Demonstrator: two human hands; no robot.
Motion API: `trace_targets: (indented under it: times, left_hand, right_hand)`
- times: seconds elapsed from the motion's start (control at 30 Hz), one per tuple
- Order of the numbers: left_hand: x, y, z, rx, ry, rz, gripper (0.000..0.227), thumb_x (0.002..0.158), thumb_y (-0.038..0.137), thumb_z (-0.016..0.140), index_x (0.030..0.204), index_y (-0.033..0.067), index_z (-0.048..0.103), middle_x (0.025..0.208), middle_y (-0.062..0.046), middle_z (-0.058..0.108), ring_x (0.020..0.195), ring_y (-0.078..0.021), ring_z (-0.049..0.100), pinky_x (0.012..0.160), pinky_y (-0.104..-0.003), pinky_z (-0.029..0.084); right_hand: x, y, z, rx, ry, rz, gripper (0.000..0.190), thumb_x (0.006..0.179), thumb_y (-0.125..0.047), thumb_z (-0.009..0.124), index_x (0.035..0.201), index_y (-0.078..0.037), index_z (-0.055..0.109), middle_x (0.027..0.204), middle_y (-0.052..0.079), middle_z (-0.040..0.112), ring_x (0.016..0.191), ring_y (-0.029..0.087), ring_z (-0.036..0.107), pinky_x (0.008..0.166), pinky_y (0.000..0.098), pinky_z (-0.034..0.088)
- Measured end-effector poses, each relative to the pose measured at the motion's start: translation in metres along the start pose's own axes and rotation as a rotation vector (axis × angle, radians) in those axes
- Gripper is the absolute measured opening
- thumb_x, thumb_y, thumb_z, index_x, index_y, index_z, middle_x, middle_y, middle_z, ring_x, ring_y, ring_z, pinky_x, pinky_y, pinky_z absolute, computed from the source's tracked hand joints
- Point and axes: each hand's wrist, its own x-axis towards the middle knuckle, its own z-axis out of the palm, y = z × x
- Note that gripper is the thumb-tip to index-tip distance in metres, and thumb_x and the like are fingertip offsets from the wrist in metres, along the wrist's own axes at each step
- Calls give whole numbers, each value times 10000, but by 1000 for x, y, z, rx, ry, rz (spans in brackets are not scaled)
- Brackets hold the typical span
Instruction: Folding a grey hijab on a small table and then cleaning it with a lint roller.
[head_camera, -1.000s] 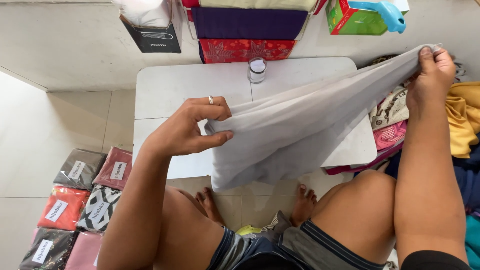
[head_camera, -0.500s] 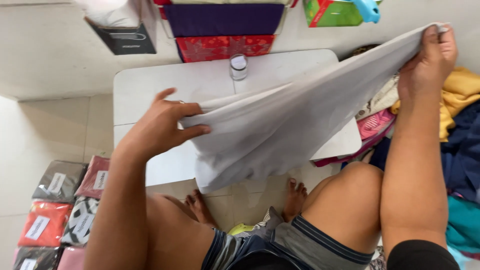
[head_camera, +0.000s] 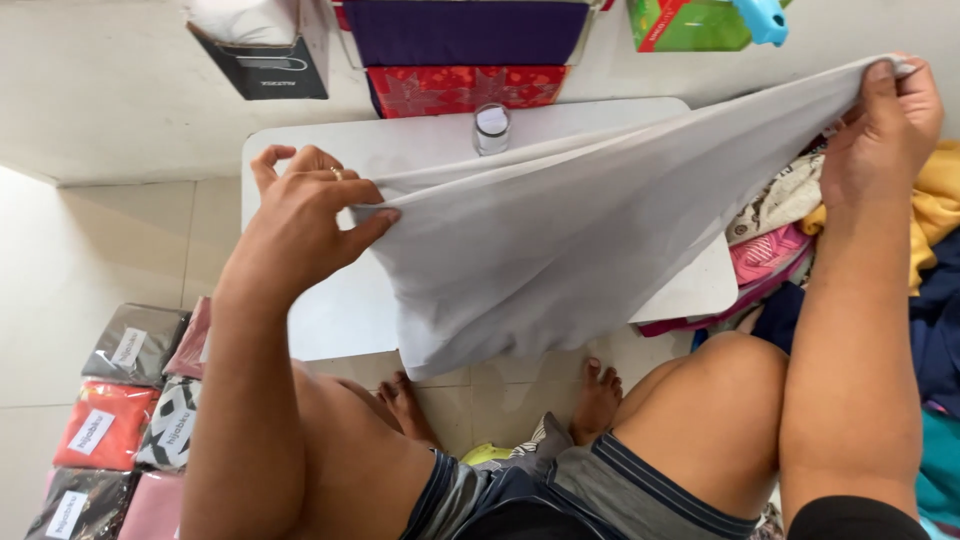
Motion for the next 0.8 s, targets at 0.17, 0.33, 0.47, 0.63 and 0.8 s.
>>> trace_targets:
  times: [0.17,0.33,0.47,0.63,0.8]
  left_hand:
    - [2,12,-3,346,23,-101,199,872,391,810,927,203,845,1024,18,792,1149,-258,573,1065,-615,228]
    - [2,3,-2,189,183,-184,505,1063,468,639,935,22,838,1227,-186,564,1208,-344,414,852,-472,428]
    - [5,-11,17,236,191,-463,318,967,347,748,939,42,832,1096,-196,607,729,-235,649,540,-348,551]
    - [11,-45,38,-34,414,-720,378,881,316,714,841,-57,751,680,-168,719,522,-268,634,583,-394,555]
    - [14,-85,54,-186,348,-913,149,780,171,748,868,51,749,792,-114,718,661,-236,686,698,-370,593]
  right_hand:
    - [0,2,-4,-78,-32,-72,212,1198,-330,657,1225,-173,517,1173,-29,570,1103,99,559,1110,301,480]
    - [-1,6,-5,-89,-18,-53,246,1205,-345,567,1375,-176,513,1369,8,605,1265,106,623,1141,269,514]
    - [-4,4,8,-89,-93,-45,156,1235,-269,591,1335,-218,482,1322,4,563,1242,146,570,1200,334,496]
    - [-10,-5,34,-15,-154,-27,248,1178,-353,651,1313,-231,483,1323,-58,576,1245,72,596,1170,229,505]
    - [-24,-24,71,-45,-240,-80,181,1194,-239,656,1285,-180,510,1137,-80,538,994,13,508,1015,161,463]
